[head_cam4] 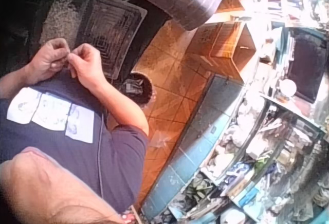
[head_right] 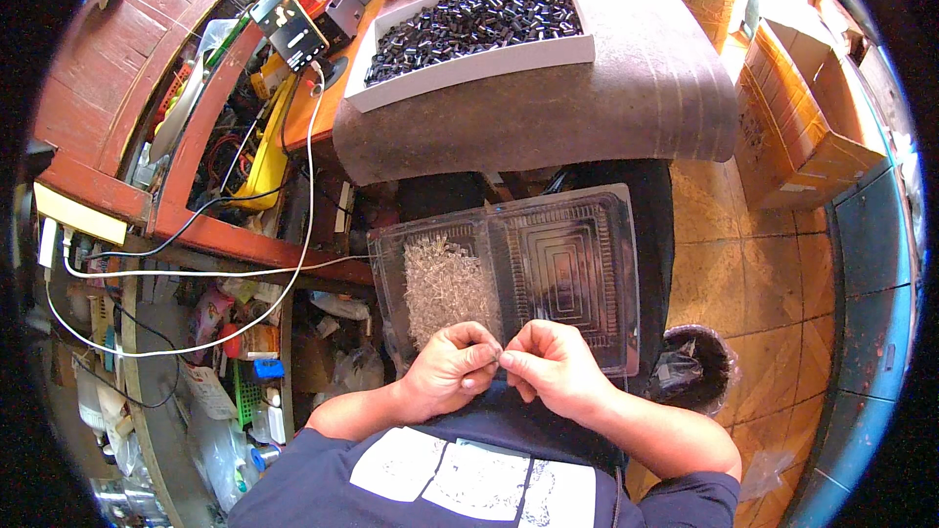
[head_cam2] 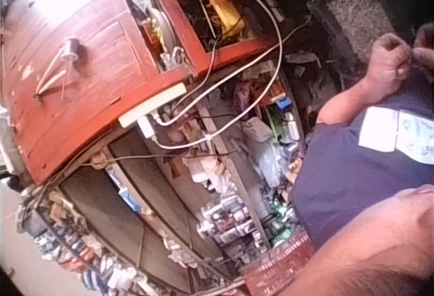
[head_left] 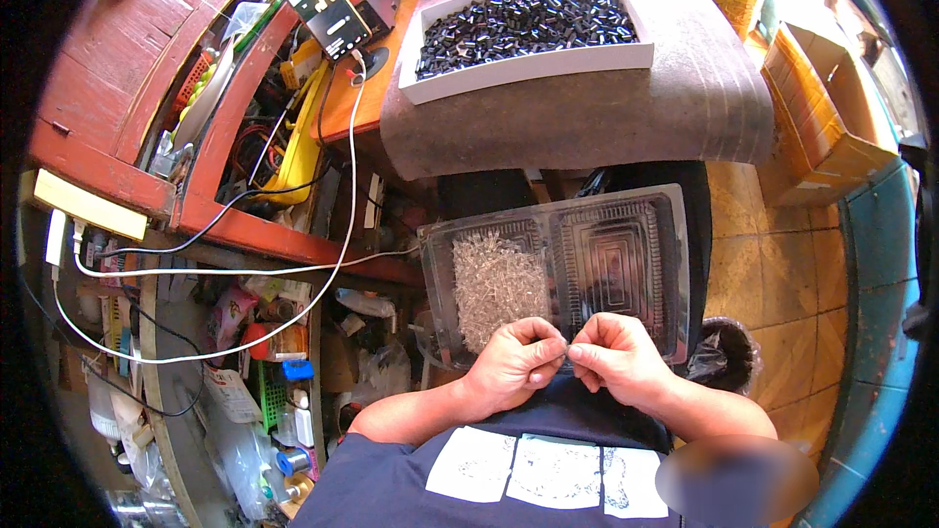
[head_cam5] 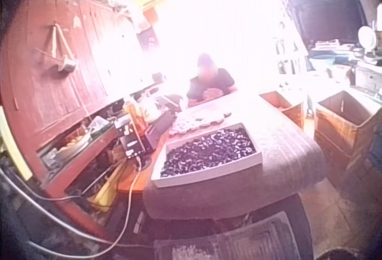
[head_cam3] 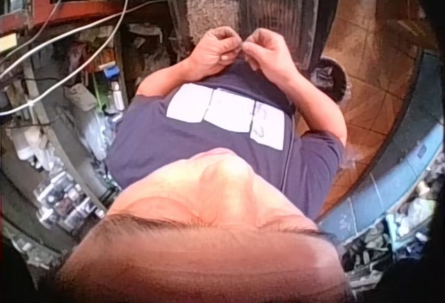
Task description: The person repeatedly picks small metallic pins from a compartmentalized tray and joins them with small black plastic pieces using both hands. The assembled units are placed back into the tray. The workspace is cluttered with tools and parts.
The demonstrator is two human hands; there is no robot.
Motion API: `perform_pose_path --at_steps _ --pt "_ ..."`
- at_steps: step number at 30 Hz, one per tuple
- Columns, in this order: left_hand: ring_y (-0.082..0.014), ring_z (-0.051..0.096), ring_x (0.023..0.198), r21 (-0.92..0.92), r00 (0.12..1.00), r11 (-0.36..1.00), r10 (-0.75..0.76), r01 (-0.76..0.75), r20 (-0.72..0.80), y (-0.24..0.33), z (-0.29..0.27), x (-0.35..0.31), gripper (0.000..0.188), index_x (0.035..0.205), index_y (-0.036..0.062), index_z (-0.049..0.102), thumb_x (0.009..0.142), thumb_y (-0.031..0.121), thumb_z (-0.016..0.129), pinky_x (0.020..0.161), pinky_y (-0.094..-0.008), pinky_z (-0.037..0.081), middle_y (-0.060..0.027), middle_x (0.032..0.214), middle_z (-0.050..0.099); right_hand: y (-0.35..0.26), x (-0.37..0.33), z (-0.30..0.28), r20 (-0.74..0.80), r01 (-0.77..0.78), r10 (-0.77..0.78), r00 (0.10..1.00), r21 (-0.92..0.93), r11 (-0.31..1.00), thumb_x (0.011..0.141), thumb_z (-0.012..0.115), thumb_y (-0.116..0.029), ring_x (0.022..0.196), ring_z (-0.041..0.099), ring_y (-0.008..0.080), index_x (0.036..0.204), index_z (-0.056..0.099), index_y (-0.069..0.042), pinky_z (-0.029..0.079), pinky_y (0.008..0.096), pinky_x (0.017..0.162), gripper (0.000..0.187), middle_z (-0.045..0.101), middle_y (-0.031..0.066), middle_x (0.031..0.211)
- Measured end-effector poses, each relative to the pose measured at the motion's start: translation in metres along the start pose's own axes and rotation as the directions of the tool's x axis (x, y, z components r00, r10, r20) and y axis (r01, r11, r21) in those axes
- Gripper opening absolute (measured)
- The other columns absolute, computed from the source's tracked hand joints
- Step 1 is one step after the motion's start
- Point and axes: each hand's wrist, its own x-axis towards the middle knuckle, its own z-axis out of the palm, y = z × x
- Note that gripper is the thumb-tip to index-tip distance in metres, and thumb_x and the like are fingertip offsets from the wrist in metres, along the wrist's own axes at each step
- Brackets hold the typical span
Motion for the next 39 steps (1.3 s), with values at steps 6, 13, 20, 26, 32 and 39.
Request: perform_pose_path --at_steps 6,13,20,26,32,39 --pt "-0.0096 0.043 0.053 -0.089 1.0 0.996 -0.017 0.015 -0.022 0.008 0.005 -0.001 0.03 0.104 0.001 0.054 0.096 0.026 0.04 0.044 -0.0194 0.033 -0.0071 0.083 0.056 0.001 0.002 -0.016 -0.168 0.063 -0.02 0.986 0.256 0.965 0.085 0.061 -0.012 0.043 0.045 0.01 0.08 0.053 -0.001 0.033 0.0212 0.037 0.014 0.052 0.0039 0.058" --pt "-0.0095 0.044 0.055 -0.16 0.998 0.987 -0.003 0.014 0.064 0.01 0.001 -0.003 0.024 0.111 -0.0004 0.052 0.092 0.01 0.043 0.045 -0.0194 0.035 -0.0078 0.087 0.057 -0.001 0.003 -0.019 -0.239 0.091 0.01 0.971 0.406 0.909 0.08 0.05 0.002 0.065 0.055 0.0159 0.102 0.047 0.004 0.044 0.0247 0.054 0.023 0.056 0.0118 0.083" --pt "-0.0121 0.047 0.054 -0.142 0.988 0.988 0.08 -0.061 0.13 0.004 0.002 -0.004 0.017 0.109 0.0046 0.047 0.094 0.01 0.04 0.044 -0.0201 0.033 -0.0123 0.086 0.059 0.005 0.0 -0.028 -0.077 0.033 0.0 0.997 0.438 0.899 0.088 0.046 -0.003 0.069 0.061 0.0216 0.117 0.041 0.008 0.049 0.0262 0.057 0.031 0.06 0.0198 0.094" --pt "-0.0106 0.046 0.051 -0.109 0.986 0.991 0.098 -0.083 0.133 0.0 0.0 -0.004 0.013 0.105 0.0061 0.049 0.095 0.011 0.044 0.042 -0.0191 0.032 -0.0109 0.083 0.06 0.004 0.002 -0.024 -0.148 0.078 -0.006 0.989 0.483 0.872 0.087 0.05 0.0 0.071 0.062 0.0222 0.117 0.042 0.006 0.05 0.0278 0.058 0.032 0.06 0.0176 0.091" --pt "-0.0097 0.047 0.047 -0.116 0.991 0.99 0.089 -0.078 0.096 -0.002 0.0 -0.004 0.016 0.103 0.0026 0.054 0.095 0.011 0.044 0.044 -0.0193 0.036 -0.0116 0.082 0.063 0.003 -0.001 -0.018 -0.165 0.083 -0.008 0.986 0.45 0.889 0.08 0.052 0.007 0.089 0.061 0.032 0.111 0.045 0.008 0.05 0.0363 0.084 0.033 0.057 0.0205 0.096" --pt "-0.0089 0.047 0.049 -0.088 0.994 0.995 0.065 -0.057 0.092 -0.001 -0.001 -0.005 0.017 0.105 0.0023 0.054 0.095 0.012 0.044 0.044 -0.0186 0.036 -0.0105 0.082 0.062 0.004 0.0 -0.019 -0.12 0.05 0.008 0.993 0.475 0.878 0.086 0.05 0.001 0.086 0.064 0.0328 0.113 0.046 0.008 0.055 0.0343 0.074 0.028 0.06 0.0233 0.098"
